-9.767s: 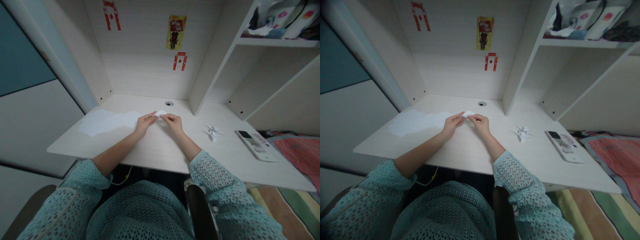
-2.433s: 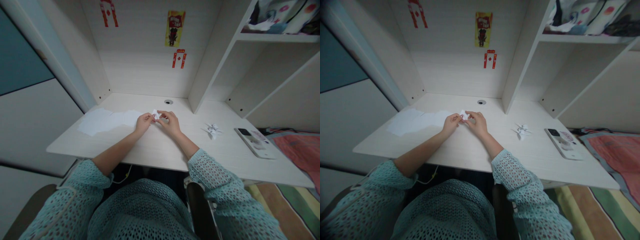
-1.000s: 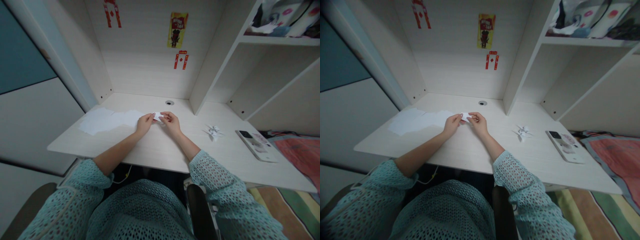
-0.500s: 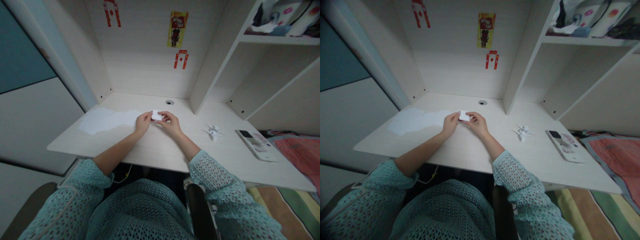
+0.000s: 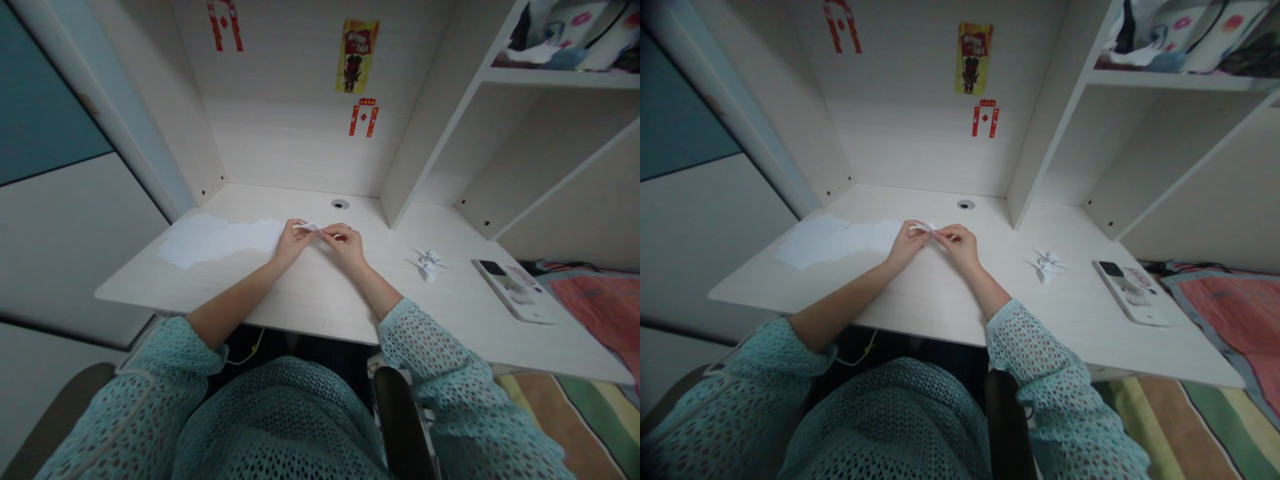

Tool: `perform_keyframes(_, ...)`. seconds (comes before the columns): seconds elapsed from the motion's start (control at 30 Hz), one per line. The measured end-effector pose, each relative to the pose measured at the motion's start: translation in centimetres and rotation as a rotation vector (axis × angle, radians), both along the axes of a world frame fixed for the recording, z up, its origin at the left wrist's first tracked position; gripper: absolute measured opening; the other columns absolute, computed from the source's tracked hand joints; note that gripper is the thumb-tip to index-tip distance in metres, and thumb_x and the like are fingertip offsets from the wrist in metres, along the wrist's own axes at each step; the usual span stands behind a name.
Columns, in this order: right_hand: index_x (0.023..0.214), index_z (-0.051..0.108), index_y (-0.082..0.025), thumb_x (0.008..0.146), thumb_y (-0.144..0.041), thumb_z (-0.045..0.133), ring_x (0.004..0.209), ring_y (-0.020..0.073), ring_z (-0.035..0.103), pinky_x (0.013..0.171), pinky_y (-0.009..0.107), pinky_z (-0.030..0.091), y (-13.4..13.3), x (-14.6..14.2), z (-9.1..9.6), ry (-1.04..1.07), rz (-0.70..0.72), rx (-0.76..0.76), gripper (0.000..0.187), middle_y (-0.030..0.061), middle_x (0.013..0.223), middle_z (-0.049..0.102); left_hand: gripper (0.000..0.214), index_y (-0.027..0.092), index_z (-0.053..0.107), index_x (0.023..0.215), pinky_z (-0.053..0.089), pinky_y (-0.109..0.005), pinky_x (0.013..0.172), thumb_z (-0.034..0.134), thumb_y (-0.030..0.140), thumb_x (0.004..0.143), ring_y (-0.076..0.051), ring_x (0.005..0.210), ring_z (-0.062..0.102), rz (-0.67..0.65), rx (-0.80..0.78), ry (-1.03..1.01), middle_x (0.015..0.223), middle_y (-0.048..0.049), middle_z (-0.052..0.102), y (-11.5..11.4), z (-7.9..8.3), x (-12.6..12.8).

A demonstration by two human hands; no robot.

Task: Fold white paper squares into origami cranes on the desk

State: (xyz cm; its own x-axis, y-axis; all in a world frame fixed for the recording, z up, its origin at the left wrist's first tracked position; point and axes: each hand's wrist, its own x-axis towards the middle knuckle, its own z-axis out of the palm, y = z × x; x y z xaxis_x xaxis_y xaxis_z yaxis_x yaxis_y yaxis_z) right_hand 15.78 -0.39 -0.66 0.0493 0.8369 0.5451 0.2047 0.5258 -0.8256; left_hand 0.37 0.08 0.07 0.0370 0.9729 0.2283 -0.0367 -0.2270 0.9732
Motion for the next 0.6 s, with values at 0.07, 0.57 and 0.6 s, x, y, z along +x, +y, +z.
perform_keyframes(0.07, 0.073, 0.072, -0.021, 0.066, -0.046, 0.072, 0.072, 0.016, 0.06, 0.061, 0.028, 0.045, 0.3, -0.01, -0.22, 0.05, 0.028, -0.059, 0.027, 0.0055, 0.08, 0.067, 0.05, 0.02, 0.049, 0.1, 0.046, -0.024, 0.07, 0.075, 0.04, 0.063, -0.012, 0.073, 0.063, -0.031, 0.032, -0.035, 0.081, -0.0013, 0.066, -0.08, 0.01, 0.03)
perform_keyframes(0.57, 0.067, 0.069, -0.018, 0.053, -0.038, 0.08, 0.058, 0.012, 0.056, 0.061, 0.028, 0.043, 0.2, -0.35, -0.17, 0.27, 0.171, -0.326, 0.027, 0.0012, 0.065, 0.067, 0.047, 0.018, 0.053, 0.115, 0.047, -0.027, 0.079, 0.068, 0.032, 0.073, -0.014, 0.081, 0.063, -0.122, 0.171, 0.002, 0.092, -0.0053, 0.066, 0.2, 0.07, -0.33)
perform_keyframes(0.6, 0.067, 0.069, -0.018, 0.053, -0.038, 0.08, 0.058, 0.0119, 0.056, 0.061, 0.028, 0.043, 0.24, -0.35, -0.24, 0.268, 0.178, -0.339, 0.027, 0.0011, 0.065, 0.067, 0.047, 0.018, 0.052, 0.116, 0.047, -0.027, 0.08, 0.067, 0.032, 0.074, -0.014, 0.082, 0.063, -0.133, 0.179, 0.013, 0.093, -0.0057, 0.066, 0.19, 0.08, -0.35)
